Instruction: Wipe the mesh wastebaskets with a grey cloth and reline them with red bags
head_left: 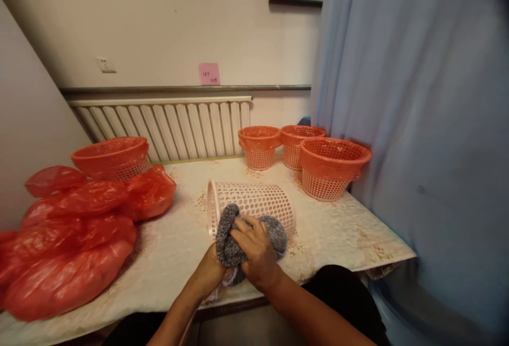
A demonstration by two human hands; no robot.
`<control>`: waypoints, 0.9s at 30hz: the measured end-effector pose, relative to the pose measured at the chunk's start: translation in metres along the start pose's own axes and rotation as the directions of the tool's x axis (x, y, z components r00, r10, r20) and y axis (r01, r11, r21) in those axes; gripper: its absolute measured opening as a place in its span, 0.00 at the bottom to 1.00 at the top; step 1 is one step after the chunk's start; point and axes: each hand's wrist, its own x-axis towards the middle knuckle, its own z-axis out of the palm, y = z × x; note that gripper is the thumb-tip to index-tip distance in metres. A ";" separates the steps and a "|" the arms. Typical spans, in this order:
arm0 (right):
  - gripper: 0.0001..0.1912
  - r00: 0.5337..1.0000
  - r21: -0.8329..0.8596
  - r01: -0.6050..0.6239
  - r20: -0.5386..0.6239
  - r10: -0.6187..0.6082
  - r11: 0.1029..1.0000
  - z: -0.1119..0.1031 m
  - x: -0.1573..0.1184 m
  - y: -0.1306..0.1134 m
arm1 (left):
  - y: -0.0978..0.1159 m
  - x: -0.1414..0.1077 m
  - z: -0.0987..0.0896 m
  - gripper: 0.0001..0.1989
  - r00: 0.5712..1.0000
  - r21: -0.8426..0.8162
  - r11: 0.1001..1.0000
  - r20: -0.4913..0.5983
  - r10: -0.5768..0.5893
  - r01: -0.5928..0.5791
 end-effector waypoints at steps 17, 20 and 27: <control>0.27 0.999 -0.042 -0.049 -0.025 0.048 0.998 0.002 0.053 -0.010 | -0.028 -0.032 -0.002 0.17 0.999 0.045 0.998 0.033 0.033 -0.035; 0.26 0.996 -0.054 -0.083 -0.017 0.082 0.995 0.002 0.053 -0.016 | -0.035 -0.041 -0.001 0.16 0.997 0.010 1.000 0.072 -0.004 0.003; 0.34 0.995 -0.052 -0.057 0.074 0.061 0.997 -0.009 0.040 -0.027 | -0.012 -0.037 0.001 0.17 0.998 -0.076 0.995 -0.021 0.058 -0.059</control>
